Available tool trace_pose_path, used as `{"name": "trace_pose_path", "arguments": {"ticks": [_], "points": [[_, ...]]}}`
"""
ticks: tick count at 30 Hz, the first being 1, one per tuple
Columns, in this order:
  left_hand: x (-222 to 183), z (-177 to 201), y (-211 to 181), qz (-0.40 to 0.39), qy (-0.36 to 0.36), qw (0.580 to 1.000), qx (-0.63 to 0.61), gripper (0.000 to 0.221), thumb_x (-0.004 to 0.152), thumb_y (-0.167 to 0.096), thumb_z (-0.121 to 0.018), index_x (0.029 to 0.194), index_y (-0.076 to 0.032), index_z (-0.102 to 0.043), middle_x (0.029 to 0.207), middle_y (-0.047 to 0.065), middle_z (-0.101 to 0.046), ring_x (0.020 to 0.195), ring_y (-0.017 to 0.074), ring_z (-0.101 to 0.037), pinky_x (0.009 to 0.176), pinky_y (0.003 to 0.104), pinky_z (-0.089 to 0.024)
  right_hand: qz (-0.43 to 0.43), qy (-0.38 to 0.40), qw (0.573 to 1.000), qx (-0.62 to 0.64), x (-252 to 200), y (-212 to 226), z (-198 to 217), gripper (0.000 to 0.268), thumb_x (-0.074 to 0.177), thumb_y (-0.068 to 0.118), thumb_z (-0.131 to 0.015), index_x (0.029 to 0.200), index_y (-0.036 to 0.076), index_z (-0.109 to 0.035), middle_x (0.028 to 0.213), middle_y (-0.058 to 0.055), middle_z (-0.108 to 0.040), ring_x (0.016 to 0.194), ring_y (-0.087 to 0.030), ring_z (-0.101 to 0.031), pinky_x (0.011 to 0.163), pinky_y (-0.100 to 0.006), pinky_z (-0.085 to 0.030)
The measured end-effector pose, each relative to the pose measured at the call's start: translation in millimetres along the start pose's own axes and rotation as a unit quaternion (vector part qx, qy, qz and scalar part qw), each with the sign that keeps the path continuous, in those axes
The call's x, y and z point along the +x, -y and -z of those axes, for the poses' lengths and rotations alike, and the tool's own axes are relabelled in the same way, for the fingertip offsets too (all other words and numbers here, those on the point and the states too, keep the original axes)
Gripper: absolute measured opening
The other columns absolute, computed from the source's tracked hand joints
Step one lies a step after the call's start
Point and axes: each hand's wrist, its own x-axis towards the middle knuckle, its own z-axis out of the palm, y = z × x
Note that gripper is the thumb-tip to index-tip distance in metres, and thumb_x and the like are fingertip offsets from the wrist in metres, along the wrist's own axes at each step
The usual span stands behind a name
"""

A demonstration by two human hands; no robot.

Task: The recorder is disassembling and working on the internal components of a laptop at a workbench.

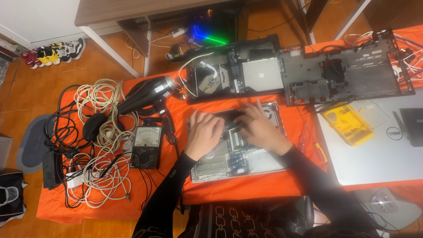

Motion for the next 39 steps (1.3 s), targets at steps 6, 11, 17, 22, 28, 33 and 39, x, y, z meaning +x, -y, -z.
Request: {"name": "trace_pose_path", "arguments": {"ticks": [6, 11, 17, 22, 28, 33, 39], "points": [[-1, 3, 2, -0.031, 0.004, 0.999, 0.009, 0.022, 0.097, -0.022, -0.065, 0.088, -0.005, -0.075, 0.096, 0.005, -0.068, 0.108, 0.0237, -0.061, 0.121, 0.055, -0.024, 0.029, -0.033, 0.999, -0.026, -2, -1, 6, 0.026, 0.082, 0.017, -0.066, 0.106, 0.01, -0.075, 0.129, -0.015, -0.06, 0.138, -0.037, -0.045, 0.126, -0.062, -0.013], [1, 10, 0, -0.063, -0.009, 0.998, 0.003, 0.022, 0.096, -0.021, -0.066, 0.087, -0.005, -0.078, 0.093, 0.004, -0.068, 0.106, 0.0225, -0.06, 0.12, 0.055, -0.027, 0.043, -0.028, 0.997, -0.059, -1, 2, 12, 0.028, 0.084, 0.019, -0.066, 0.108, 0.014, -0.078, 0.126, -0.012, -0.063, 0.136, -0.034, -0.047, 0.125, -0.063, -0.014], [-1, 11, 4, -0.083, -0.008, 0.997, 0.002, 0.022, 0.097, -0.021, -0.066, 0.088, -0.006, -0.079, 0.093, 0.003, -0.07, 0.105, 0.0224, -0.061, 0.119, 0.054, -0.029, 0.066, -0.007, 0.994, -0.091, 1, 8, 21, 0.027, 0.083, 0.022, -0.067, 0.107, 0.016, -0.08, 0.124, -0.01, -0.065, 0.134, -0.029, -0.049, 0.124, -0.065, -0.011], [-2, 10, 8, -0.09, -0.012, 0.996, -0.008, 0.021, 0.098, -0.023, -0.067, 0.092, -0.008, -0.08, 0.095, 0.002, -0.071, 0.104, 0.0221, -0.061, 0.118, 0.053, -0.031, 0.084, -0.008, 0.992, -0.098, -1, 4, 22, 0.027, 0.084, 0.022, -0.067, 0.107, 0.017, -0.08, 0.124, -0.008, -0.065, 0.134, -0.029, -0.049, 0.124, -0.065, -0.011], [-2, 12, 7, -0.097, -0.017, 0.995, -0.004, 0.021, 0.096, -0.023, -0.067, 0.09, -0.007, -0.079, 0.095, 0.003, -0.071, 0.106, 0.023, -0.061, 0.117, 0.053, -0.032, 0.103, -0.012, 0.988, -0.115, -1, 3, 21, 0.024, 0.084, 0.022, -0.069, 0.105, 0.018, -0.08, 0.123, -0.007, -0.066, 0.132, -0.026, -0.052, 0.125, -0.065, -0.013], [-1, 13, 8, -0.106, -0.016, 0.994, -0.009, 0.02, 0.096, -0.024, -0.068, 0.092, -0.008, -0.079, 0.096, 0.003, -0.071, 0.107, 0.024, -0.059, 0.117, 0.052, -0.032, 0.109, -0.02, 0.988, -0.112, -1, 5, 24, 0.026, 0.083, 0.021, -0.069, 0.107, 0.019, -0.08, 0.121, -0.007, -0.066, 0.124, -0.024, -0.057, 0.125, -0.062, -0.016], [-1, 13, 10, -0.104, -0.003, 0.994, -0.017, 0.02, 0.097, -0.024, -0.068, 0.095, -0.009, -0.08, 0.097, 0.003, -0.07, 0.106, 0.0228, -0.059, 0.116, 0.052, -0.033, 0.112, -0.019, 0.987, -0.111, -1, 5, 24, 0.027, 0.084, 0.022, -0.07, 0.108, 0.018, -0.08, 0.12, -0.01, -0.067, 0.12, -0.025, -0.058, 0.125, -0.061, -0.018]]}}
